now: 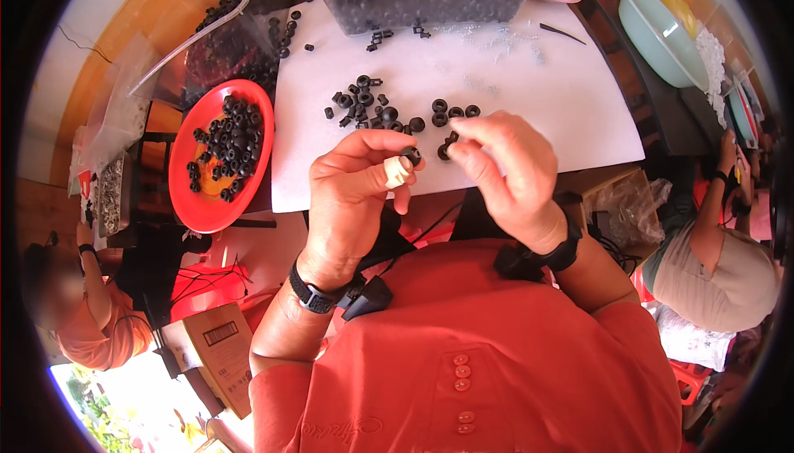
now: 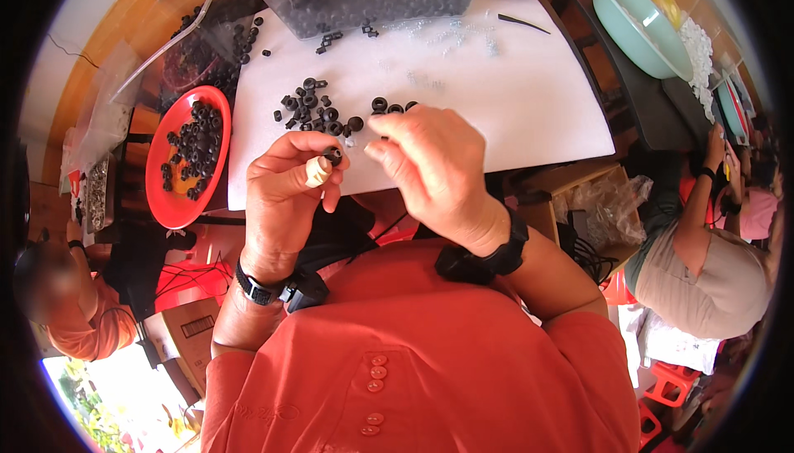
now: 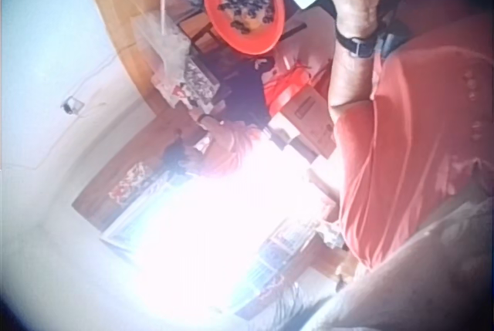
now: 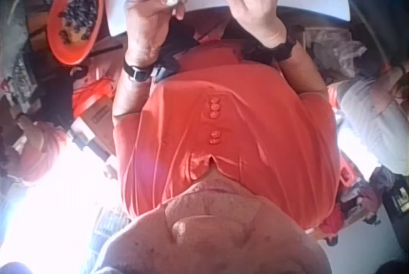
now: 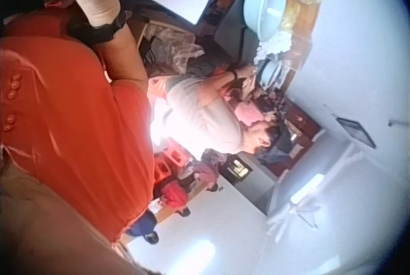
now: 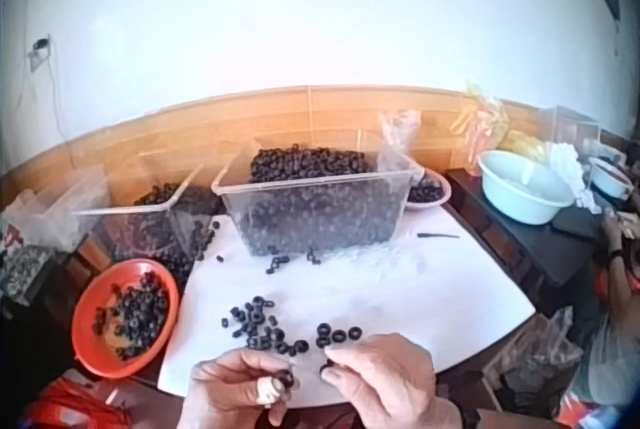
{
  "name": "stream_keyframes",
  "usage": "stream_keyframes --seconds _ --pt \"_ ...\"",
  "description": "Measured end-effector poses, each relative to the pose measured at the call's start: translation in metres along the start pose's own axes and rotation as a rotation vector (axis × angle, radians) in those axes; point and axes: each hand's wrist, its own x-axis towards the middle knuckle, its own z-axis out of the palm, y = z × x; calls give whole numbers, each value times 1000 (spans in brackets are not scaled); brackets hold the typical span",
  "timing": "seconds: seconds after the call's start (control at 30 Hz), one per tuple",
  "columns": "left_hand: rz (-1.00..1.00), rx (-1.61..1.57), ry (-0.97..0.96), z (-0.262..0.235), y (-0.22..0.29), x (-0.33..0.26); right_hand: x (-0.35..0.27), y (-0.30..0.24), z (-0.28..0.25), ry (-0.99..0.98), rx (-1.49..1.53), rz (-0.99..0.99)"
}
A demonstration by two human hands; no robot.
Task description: The worker is picking up and sorting small black components on a white workbench surface.
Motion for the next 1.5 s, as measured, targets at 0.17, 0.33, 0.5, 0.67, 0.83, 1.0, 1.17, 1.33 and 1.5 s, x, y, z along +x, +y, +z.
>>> stream_keyframes --seconds 0.17,0.33,0.5,0.67,0.83,1.0,1.17,1.33,1.5 --pt "35 25 43 -17 -1 -9 0 19 -15 -54 -175 141" --pt "43 68 55 -8 -4 -10 -6 11 -3 -146 -355 -10" --pt "53 42 35 -12 -3 -13 -6 14 0 -282 -508 -42" --pt "28 92 52 -10 -4 -13 -2 15 2 -307 -564 -91" --pt "41 80 54 -12 -5 -13 -4 19 0 -309 -569 -112" --pt "52 77 37 -10 -4 -13 4 19 2 -397 -581 -156" --pt "39 30 46 -10 -5 -12 9 19 -1 -414 -588 -102" --pt "162 -21 61 -7 -4 -9 16 -15 -7 -286 95 145" --pt "202 -125 108 13 5 5 15 -37 26 -366 683 413"
